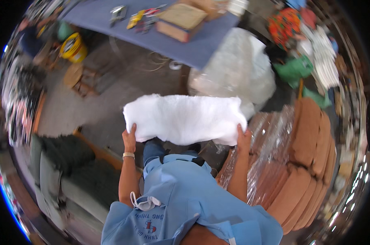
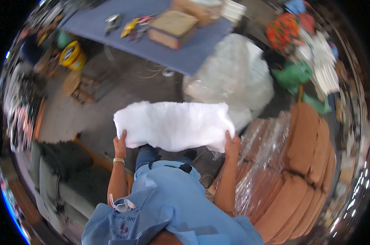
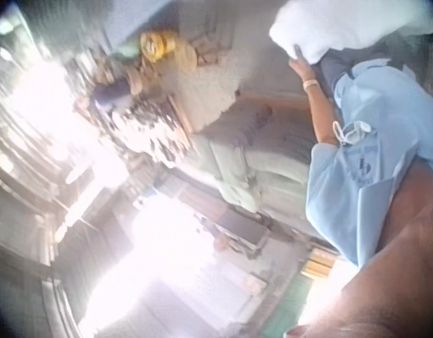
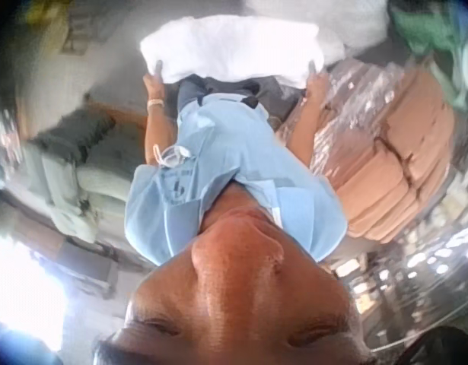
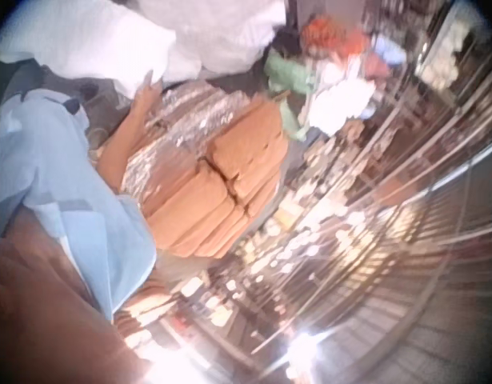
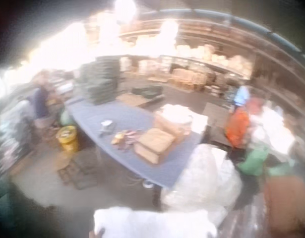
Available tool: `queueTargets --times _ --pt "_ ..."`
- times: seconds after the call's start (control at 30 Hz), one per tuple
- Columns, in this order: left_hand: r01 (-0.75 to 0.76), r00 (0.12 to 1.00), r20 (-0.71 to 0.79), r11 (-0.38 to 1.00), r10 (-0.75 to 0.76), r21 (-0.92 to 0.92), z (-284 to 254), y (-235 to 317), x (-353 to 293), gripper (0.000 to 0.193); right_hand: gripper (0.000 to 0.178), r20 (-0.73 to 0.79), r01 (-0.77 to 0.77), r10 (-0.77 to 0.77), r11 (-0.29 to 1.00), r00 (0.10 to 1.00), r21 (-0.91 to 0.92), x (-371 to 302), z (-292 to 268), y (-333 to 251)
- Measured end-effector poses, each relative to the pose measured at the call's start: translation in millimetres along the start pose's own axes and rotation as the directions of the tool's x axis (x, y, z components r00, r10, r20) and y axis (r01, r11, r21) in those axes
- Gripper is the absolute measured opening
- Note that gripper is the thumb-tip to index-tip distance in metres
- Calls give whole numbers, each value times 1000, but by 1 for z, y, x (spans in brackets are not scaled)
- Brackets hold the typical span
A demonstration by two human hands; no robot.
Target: The person folds and staples green fabric onto foam cushions using a staple gun, then stacks the finished cushions. The person also handles white foam pieces and places them on the table.
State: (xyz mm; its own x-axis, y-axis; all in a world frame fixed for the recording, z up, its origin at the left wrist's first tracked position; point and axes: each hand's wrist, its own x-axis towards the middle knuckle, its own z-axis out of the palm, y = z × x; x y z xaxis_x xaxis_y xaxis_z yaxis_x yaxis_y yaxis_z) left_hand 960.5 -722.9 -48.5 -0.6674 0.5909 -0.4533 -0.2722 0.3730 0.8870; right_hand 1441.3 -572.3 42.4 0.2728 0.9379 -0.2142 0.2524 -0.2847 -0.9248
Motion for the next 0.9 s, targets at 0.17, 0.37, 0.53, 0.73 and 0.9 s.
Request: queueTargets --times 0.17,0.37,0.53,0.73,0.9 --pt "105 952 -234 928 -198 -359 -162 26 61 68 39 189 103 -115 992 975 71 -4 171 -96" --pt "-18 866 -493 981 -81 -192 -276 50 83 70 40 507 380 -327 925 798 -1 -12 375 -188" --pt "-98 814 -580 976 -35 -196 -307 85 133 65 41 586 468 -433 878 685 102 8 510 -223" --pt "-156 784 -620 960 -23 -233 -378 159 213 65 43 686 274 -271 956 676 108 -39 652 -255" --pt "-187 757 -651 973 56 -134 -445 215 306 63 42 756 92 -168 986 633 142 -72 799 -270"
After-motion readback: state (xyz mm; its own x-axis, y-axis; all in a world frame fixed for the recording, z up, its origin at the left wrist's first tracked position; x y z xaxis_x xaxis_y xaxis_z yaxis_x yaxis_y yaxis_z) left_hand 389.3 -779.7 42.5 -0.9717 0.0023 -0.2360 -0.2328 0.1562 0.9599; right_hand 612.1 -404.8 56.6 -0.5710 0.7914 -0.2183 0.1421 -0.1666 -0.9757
